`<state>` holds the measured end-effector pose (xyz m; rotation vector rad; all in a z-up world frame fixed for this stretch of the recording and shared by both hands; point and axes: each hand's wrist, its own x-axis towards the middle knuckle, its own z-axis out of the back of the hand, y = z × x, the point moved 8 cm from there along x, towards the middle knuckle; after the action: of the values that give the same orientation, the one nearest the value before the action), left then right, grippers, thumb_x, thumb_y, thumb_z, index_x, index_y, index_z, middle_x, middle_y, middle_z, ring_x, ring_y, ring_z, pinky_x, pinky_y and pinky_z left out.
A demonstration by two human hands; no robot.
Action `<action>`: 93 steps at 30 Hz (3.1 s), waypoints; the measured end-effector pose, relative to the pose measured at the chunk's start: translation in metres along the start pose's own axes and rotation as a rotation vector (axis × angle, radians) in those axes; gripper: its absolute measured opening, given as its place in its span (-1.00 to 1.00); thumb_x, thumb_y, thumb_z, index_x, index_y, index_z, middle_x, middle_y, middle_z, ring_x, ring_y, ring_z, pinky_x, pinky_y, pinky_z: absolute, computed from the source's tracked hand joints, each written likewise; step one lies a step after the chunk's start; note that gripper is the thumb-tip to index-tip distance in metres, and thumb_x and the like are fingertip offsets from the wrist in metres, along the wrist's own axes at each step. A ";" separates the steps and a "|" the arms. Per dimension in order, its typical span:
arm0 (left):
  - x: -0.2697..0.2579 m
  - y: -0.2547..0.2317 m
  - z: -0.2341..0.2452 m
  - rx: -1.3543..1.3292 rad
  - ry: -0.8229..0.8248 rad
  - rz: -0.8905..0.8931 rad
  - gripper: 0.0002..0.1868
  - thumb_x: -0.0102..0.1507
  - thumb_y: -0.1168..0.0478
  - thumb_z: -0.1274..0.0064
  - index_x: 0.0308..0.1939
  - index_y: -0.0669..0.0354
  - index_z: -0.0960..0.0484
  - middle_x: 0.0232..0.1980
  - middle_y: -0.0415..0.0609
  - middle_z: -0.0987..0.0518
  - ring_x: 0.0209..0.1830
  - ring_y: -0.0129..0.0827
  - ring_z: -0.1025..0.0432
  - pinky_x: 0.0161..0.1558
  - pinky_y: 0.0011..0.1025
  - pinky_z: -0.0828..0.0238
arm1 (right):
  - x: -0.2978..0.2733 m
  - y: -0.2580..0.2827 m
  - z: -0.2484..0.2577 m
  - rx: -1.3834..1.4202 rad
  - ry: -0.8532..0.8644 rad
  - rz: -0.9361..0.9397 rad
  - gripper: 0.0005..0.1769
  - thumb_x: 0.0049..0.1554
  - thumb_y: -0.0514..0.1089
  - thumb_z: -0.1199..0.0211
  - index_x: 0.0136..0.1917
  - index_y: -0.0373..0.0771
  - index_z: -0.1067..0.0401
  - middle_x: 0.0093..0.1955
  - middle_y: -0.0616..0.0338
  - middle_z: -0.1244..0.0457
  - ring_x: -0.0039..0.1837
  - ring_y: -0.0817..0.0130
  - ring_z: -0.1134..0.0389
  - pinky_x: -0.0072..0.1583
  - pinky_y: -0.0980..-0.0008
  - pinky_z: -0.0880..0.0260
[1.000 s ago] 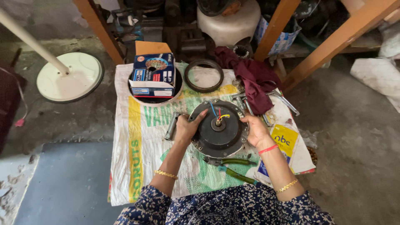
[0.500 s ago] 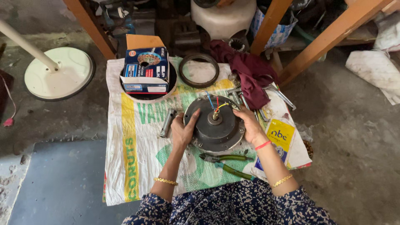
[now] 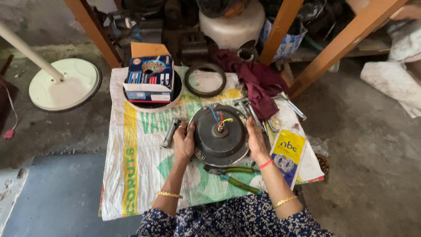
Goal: The person disassembles a circular electrical component, likely a fan motor, by removing a central cap and using a hammer and punch to extract a pin. They then separate the housing to reveal the internal copper windings and inspect the parts.
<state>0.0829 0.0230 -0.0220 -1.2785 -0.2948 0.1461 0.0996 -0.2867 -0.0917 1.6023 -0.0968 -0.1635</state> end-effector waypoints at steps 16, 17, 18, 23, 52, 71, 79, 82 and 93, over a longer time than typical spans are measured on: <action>-0.001 0.001 -0.002 -0.081 -0.011 -0.022 -0.63 0.38 0.06 -0.01 -0.11 0.39 -0.64 -0.38 0.04 -0.62 -0.39 -0.47 -0.41 -0.24 -0.41 -0.37 | -0.001 -0.016 0.010 -0.012 -0.054 0.013 0.01 0.24 0.44 0.06 0.61 -0.39 0.05 0.68 -0.04 0.11 0.68 0.26 0.14 0.58 0.30 0.18; 0.000 0.003 -0.002 -0.100 -0.013 -0.015 -0.62 0.37 0.06 -0.01 -0.10 0.39 -0.64 -0.36 0.04 -0.64 -0.37 -0.48 -0.42 -0.23 -0.41 -0.38 | 0.001 -0.019 0.011 -0.014 -0.049 0.041 0.00 0.26 0.43 0.08 0.61 -0.39 0.06 0.68 -0.05 0.10 0.68 0.25 0.14 0.58 0.30 0.18; 0.002 0.004 -0.004 -0.120 -0.015 -0.008 -0.62 0.37 0.06 -0.01 -0.08 0.39 -0.65 -0.34 0.05 -0.65 -0.36 -0.49 -0.42 -0.21 -0.41 -0.39 | 0.002 -0.018 0.010 -0.017 -0.043 0.068 -0.01 0.27 0.42 0.10 0.62 -0.39 0.06 0.67 -0.06 0.10 0.68 0.24 0.13 0.58 0.30 0.17; 0.002 0.006 -0.002 -0.090 -0.029 0.005 -0.59 0.42 0.05 0.05 -0.05 0.41 -0.64 -0.34 0.11 -0.63 -0.34 -0.44 -0.40 -0.21 -0.38 -0.38 | 0.002 -0.012 0.006 -0.001 -0.026 0.118 -0.05 0.29 0.38 0.13 0.62 -0.40 0.07 0.67 -0.07 0.11 0.68 0.22 0.13 0.58 0.30 0.17; -0.009 -0.013 0.003 -0.059 -0.058 -0.054 -0.63 0.38 0.05 0.00 -0.04 0.36 -0.63 -0.26 0.15 -0.68 -0.30 -0.32 -0.54 -0.15 -0.35 -0.44 | -0.037 0.064 -0.020 0.039 0.082 0.327 -0.51 0.46 0.20 0.02 -0.05 -0.27 -0.21 -0.12 0.33 0.00 -0.01 0.48 0.01 0.09 0.43 -0.08; -0.086 -0.147 0.015 0.283 -0.281 -0.768 -0.51 0.19 0.04 -0.23 0.04 0.34 -0.54 0.01 0.18 -0.53 0.01 0.06 -0.42 -0.01 -0.10 -0.38 | -0.032 0.050 -0.017 0.073 0.096 0.269 -0.48 0.40 0.21 0.00 0.21 -0.33 -0.28 0.03 0.35 -0.16 0.14 0.54 -0.10 0.27 0.49 -0.09; -0.079 -0.153 -0.018 0.262 -0.213 -0.579 -0.80 0.15 0.23 -0.29 -0.29 0.27 -0.61 -0.26 0.09 -0.49 -0.24 0.00 -0.44 -0.23 -0.14 -0.38 | -0.034 0.057 -0.022 0.094 0.100 0.261 -0.46 0.35 0.17 -0.05 0.29 -0.35 -0.35 0.04 0.31 -0.21 0.15 0.53 -0.13 0.25 0.49 -0.14; -0.073 -0.159 -0.017 0.258 -0.187 -0.578 -0.86 0.14 0.29 -0.22 -0.36 0.27 -0.58 -0.24 0.06 -0.52 -0.21 -0.02 -0.47 -0.18 -0.15 -0.41 | -0.037 0.069 -0.025 0.059 0.103 0.287 -0.48 0.36 0.17 -0.01 0.28 -0.34 -0.34 0.08 0.34 -0.22 0.19 0.56 -0.14 0.29 0.50 -0.13; -0.028 -0.159 0.000 -0.417 0.091 -0.094 -0.92 0.25 0.36 -0.26 -0.30 0.34 -0.69 -0.50 -0.12 -0.61 -0.60 -0.58 -0.39 -0.55 -0.56 -0.29 | -0.051 0.094 -0.036 0.143 0.164 0.254 -0.40 0.31 0.14 -0.10 0.40 -0.35 -0.31 0.22 0.21 -0.29 0.25 0.47 -0.23 0.30 0.43 -0.21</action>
<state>0.0476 -0.0295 0.1264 -1.6757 -0.3169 -0.0581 0.0593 -0.2461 0.0054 1.7231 -0.1867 0.1748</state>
